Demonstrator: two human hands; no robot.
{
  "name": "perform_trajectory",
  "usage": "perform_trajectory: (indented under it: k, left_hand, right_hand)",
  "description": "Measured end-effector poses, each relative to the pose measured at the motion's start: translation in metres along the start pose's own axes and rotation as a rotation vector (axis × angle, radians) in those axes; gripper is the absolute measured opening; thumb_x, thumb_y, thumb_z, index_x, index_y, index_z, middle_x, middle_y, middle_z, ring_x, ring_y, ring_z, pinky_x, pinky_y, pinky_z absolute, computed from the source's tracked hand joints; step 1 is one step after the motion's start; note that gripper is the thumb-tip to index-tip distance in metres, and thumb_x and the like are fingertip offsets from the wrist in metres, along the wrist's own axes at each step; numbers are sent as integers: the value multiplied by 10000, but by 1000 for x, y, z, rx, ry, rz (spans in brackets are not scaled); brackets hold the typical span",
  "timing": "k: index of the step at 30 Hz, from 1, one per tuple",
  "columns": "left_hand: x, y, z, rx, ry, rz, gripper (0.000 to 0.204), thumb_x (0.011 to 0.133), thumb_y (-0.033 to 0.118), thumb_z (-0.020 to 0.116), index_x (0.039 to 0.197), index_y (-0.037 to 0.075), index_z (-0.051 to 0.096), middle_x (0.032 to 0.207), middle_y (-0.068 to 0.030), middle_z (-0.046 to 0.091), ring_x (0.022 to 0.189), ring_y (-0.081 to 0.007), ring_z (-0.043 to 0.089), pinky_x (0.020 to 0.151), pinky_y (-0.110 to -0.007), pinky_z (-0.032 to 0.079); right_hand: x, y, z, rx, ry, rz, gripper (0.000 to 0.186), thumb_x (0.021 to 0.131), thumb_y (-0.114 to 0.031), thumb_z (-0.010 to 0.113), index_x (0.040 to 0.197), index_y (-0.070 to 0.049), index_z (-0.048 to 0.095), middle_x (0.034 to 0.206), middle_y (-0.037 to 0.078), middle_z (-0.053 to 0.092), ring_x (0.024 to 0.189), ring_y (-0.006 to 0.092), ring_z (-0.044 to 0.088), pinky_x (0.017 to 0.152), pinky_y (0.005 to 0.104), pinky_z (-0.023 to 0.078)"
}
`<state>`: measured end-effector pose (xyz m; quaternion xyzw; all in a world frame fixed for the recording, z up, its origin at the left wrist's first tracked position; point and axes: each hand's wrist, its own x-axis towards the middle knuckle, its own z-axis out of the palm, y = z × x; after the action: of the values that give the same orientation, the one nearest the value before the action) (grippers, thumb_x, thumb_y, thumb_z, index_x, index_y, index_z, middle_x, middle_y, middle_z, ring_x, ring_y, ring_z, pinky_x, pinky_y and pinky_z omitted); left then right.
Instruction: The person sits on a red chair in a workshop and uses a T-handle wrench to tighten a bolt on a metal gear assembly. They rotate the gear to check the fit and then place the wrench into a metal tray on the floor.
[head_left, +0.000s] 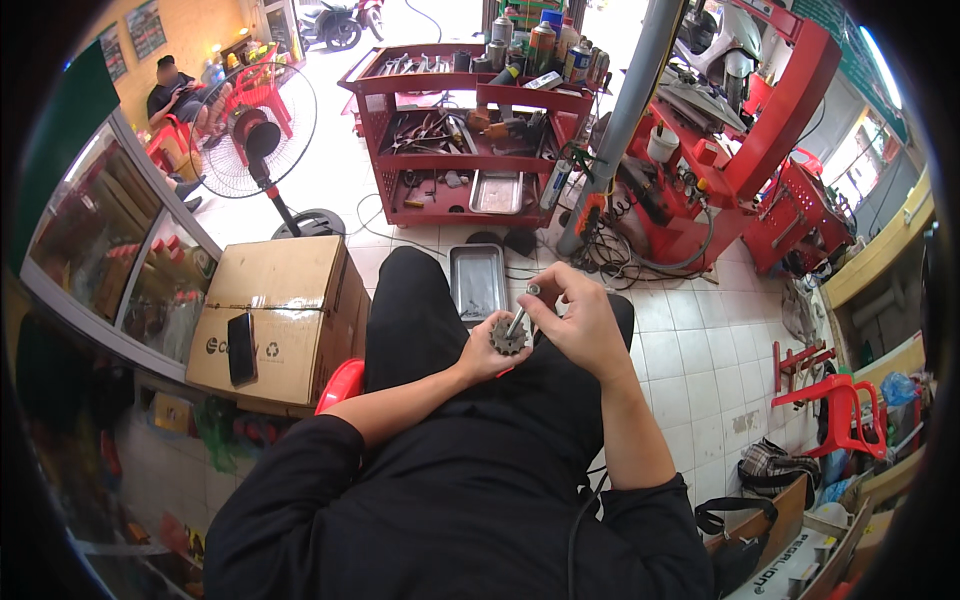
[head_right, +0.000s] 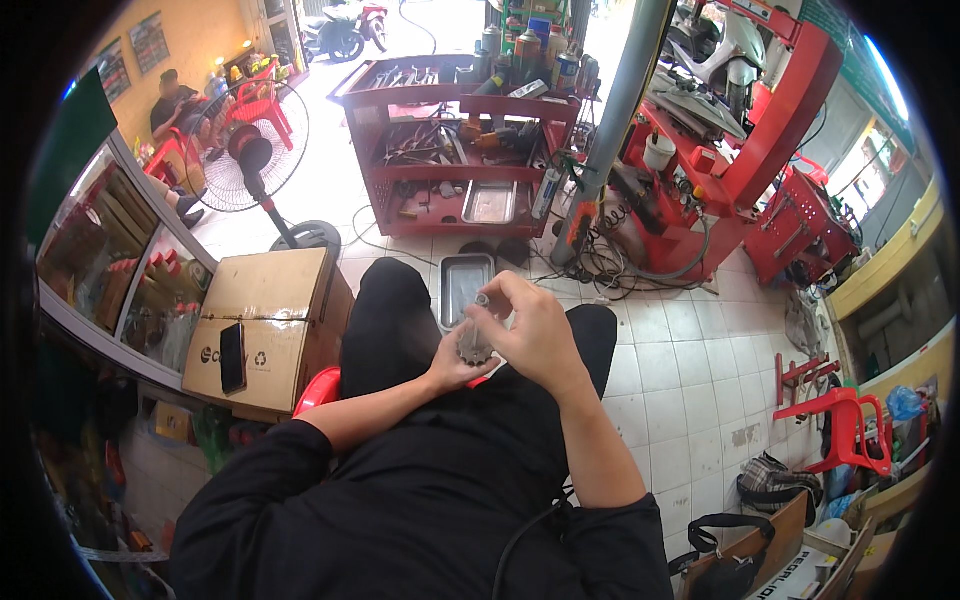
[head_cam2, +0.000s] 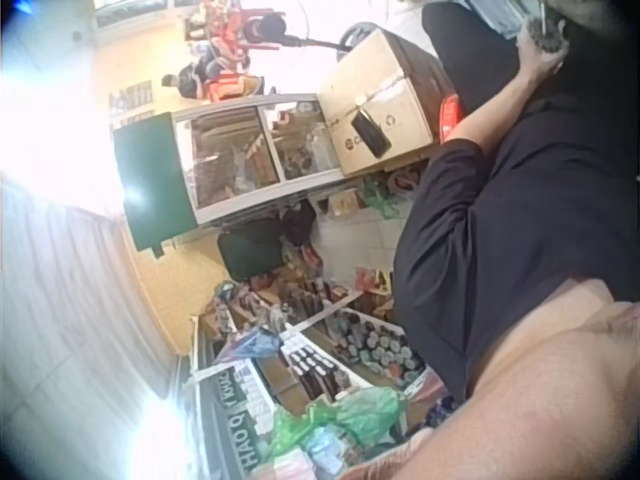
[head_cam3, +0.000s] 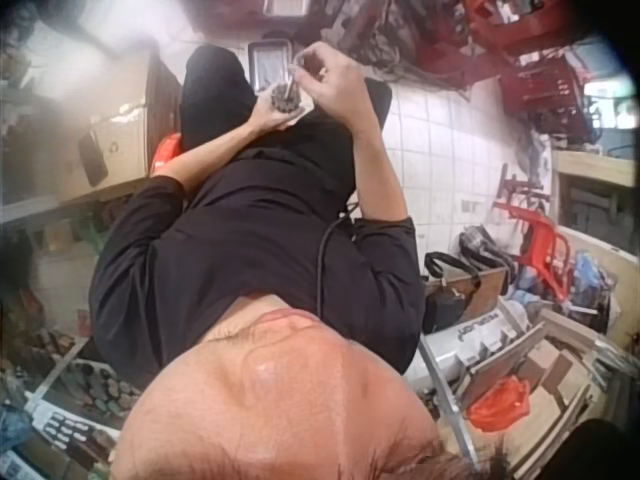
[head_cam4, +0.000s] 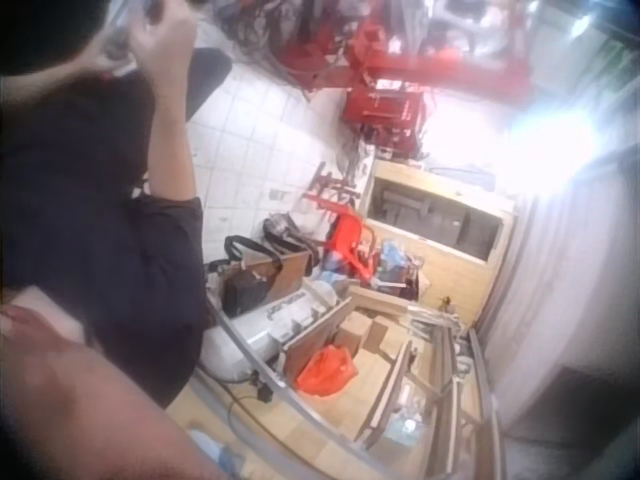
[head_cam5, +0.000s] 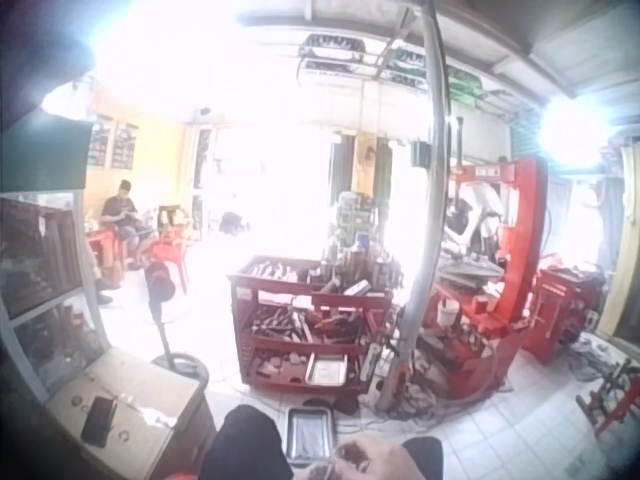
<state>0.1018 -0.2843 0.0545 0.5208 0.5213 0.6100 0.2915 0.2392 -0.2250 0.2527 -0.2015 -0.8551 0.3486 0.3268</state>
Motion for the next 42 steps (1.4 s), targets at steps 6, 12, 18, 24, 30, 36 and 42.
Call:
perform_trajectory:
  k: [6,12,18,24,30,36,42]
  left_hand:
    - [0,0,-1,20,14,6,444,717,248,816,1016,53,550,827,-16,663,754,-94,620,734,-277,509]
    - [-1,1,-1,25,16,4,441,721,252,815,1014,50,554,847,-29,666,767,-100,623,744,-283,509]
    - [-1,2,0,11,-5,-18,421,726,241,813,994,53,549,826,-11,651,752,-84,602,733,-272,505]
    - [-1,1,-1,-16,4,-3,429,725,249,819,996,55,549,815,-3,652,745,-79,605,732,-269,506]
    - [-2,-1,-1,-22,-10,-18,438,730,251,817,1015,54,548,826,-5,659,755,-80,613,734,-271,508]
    - [0,-3,0,-47,-11,-7,441,730,248,817,1019,50,548,838,-9,661,766,-84,615,734,-269,506]
    - [-4,-1,-7,-34,5,15,466,729,247,822,1047,46,547,867,-25,657,791,-88,610,740,-271,506]
  right_hand:
    - [0,1,1,33,12,-49,219,805,-154,704,956,-13,633,740,63,636,676,144,605,631,288,433]
    - [-1,1,0,8,-20,14,250,815,-116,678,1033,-4,632,745,72,634,696,155,609,649,296,465]
    - [-1,1,-1,45,-10,-45,261,817,-128,683,1042,-5,632,751,72,632,686,151,600,654,293,464]
    - [-1,-2,-2,-14,-31,-2,225,819,-108,673,1010,4,631,763,87,634,705,161,620,655,294,481]
    - [-1,0,-2,22,-31,-6,227,809,-140,694,973,0,625,766,88,641,712,174,635,655,297,483]
    - [-1,-7,-4,-17,-19,-8,206,814,-131,688,950,9,620,759,91,640,701,169,629,654,298,488]
    - [2,2,6,-11,-6,-31,216,792,-134,718,930,-9,609,753,81,641,694,141,615,635,281,473]
